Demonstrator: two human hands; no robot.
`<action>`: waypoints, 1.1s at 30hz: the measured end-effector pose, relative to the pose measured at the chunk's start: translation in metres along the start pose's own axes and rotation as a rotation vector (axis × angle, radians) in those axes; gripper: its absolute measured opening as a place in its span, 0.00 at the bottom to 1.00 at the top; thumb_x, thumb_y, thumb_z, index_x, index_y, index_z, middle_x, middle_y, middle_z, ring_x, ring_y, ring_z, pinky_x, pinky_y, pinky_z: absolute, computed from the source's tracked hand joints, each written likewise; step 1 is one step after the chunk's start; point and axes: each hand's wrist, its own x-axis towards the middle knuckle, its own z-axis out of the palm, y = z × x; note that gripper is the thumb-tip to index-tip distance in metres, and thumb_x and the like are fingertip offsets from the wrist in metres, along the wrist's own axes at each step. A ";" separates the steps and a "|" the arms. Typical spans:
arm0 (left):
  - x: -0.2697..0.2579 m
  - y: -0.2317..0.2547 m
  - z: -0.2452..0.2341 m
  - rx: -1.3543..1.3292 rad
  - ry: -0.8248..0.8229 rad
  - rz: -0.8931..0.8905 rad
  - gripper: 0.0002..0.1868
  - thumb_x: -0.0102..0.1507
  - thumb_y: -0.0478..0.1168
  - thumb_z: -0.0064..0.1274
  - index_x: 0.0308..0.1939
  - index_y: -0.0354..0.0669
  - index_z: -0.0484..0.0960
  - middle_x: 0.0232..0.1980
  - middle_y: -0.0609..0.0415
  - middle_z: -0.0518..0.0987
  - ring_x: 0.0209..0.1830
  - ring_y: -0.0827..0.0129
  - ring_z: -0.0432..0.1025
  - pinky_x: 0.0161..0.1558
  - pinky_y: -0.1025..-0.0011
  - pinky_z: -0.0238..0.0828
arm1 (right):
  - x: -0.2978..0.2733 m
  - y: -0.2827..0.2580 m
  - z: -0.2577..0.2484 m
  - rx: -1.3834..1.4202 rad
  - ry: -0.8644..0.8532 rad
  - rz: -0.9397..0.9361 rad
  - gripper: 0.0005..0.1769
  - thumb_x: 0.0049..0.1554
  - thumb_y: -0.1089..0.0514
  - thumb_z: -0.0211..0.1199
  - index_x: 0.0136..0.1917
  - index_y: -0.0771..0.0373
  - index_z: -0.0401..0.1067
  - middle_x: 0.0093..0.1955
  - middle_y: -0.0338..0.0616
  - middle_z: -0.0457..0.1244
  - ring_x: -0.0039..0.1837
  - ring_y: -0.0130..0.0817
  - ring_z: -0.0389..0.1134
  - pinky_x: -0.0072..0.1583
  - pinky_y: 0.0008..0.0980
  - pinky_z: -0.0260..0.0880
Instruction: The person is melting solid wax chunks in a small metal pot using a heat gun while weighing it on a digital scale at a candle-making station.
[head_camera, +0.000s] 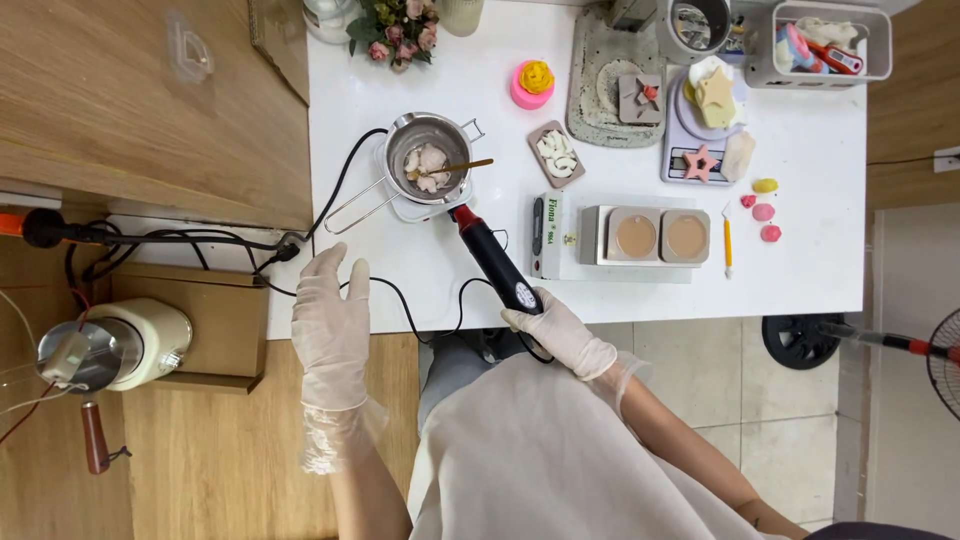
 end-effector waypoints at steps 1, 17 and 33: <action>-0.001 0.002 0.001 0.007 0.010 -0.010 0.20 0.68 0.49 0.55 0.62 0.45 0.79 0.64 0.50 0.77 0.62 0.55 0.72 0.60 0.60 0.69 | 0.003 0.001 -0.002 -0.007 -0.014 -0.002 0.23 0.53 0.49 0.69 0.57 0.62 0.67 0.32 0.34 0.59 0.26 0.21 0.52 0.28 0.26 0.50; 0.015 0.064 0.018 0.190 0.025 -0.126 0.22 0.67 0.53 0.52 0.61 0.49 0.79 0.63 0.54 0.79 0.52 0.54 0.76 0.55 0.60 0.71 | 0.021 -0.017 -0.049 -0.137 -0.146 -0.026 0.22 0.56 0.50 0.68 0.57 0.64 0.68 0.29 0.33 0.56 0.26 0.21 0.52 0.28 0.28 0.50; -0.006 0.064 0.005 0.028 -0.026 -0.224 0.23 0.67 0.53 0.51 0.62 0.48 0.79 0.64 0.49 0.76 0.63 0.53 0.71 0.61 0.58 0.66 | 0.023 0.002 -0.054 -0.172 -0.165 -0.125 0.26 0.56 0.48 0.69 0.59 0.66 0.67 0.33 0.32 0.62 0.30 0.19 0.59 0.31 0.25 0.59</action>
